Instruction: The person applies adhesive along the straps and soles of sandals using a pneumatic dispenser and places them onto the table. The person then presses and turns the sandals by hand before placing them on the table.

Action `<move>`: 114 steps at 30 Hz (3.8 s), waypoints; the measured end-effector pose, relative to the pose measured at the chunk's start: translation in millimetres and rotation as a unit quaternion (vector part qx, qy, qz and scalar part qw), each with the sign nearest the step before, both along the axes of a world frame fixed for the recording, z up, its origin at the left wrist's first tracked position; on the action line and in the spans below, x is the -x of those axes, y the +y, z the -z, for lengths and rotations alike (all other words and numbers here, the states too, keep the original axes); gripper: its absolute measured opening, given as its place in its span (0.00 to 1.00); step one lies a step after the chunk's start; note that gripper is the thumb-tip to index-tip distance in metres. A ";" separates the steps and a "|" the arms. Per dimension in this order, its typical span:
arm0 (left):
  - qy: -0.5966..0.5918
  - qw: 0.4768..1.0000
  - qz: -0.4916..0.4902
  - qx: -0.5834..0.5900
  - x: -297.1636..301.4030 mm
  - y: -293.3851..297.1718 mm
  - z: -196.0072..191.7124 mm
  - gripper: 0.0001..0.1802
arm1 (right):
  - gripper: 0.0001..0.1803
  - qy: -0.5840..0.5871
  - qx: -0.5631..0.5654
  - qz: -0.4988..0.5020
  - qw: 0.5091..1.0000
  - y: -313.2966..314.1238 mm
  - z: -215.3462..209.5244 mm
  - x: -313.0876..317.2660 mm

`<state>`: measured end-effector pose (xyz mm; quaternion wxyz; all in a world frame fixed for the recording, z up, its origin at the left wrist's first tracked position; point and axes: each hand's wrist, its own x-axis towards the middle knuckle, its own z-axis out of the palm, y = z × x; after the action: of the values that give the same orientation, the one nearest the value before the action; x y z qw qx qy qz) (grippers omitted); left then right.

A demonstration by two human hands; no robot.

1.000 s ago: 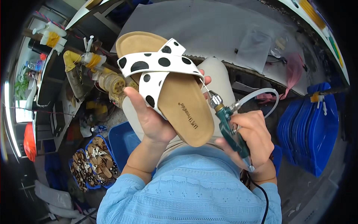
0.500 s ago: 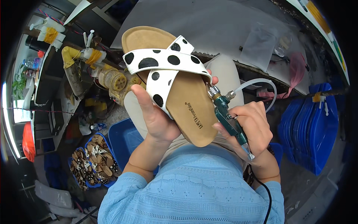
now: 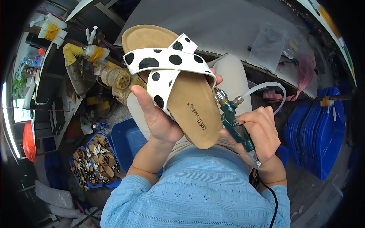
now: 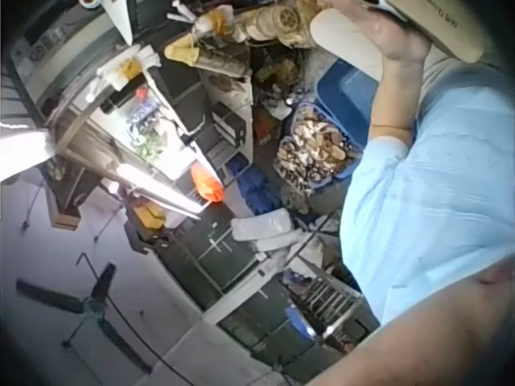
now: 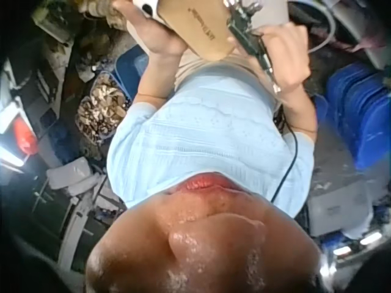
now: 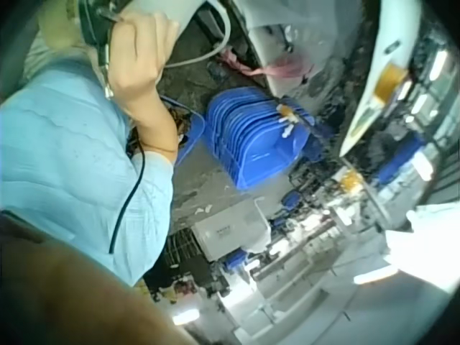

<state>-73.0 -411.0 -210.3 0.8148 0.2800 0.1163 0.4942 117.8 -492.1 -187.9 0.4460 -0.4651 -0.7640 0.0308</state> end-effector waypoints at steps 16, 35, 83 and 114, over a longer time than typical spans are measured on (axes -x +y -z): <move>-0.043 0.999 0.023 0.009 0.1 3.9 6.0 0.66 | 0.20 0.017 0.027 -0.004 0.999 -8.0 4.6 -5.2; -0.134 0.990 -0.018 -0.046 7.6 24.6 30.9 0.67 | 0.18 0.176 0.097 -0.062 0.978 -11.2 12.2 -22.0; -0.086 0.996 -0.021 0.031 -23.5 16.3 7.1 0.65 | 0.18 0.110 -0.039 -0.149 0.982 12.3 5.0 35.1; -0.163 0.985 0.045 -0.023 -15.2 21.0 20.2 0.63 | 0.25 0.123 -0.031 -0.163 0.979 2.7 4.5 28.6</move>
<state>-57.8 -390.0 -230.5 0.8373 0.2194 -0.0422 0.4990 89.2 -489.4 -192.4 0.5396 -0.3133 -0.7695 0.1364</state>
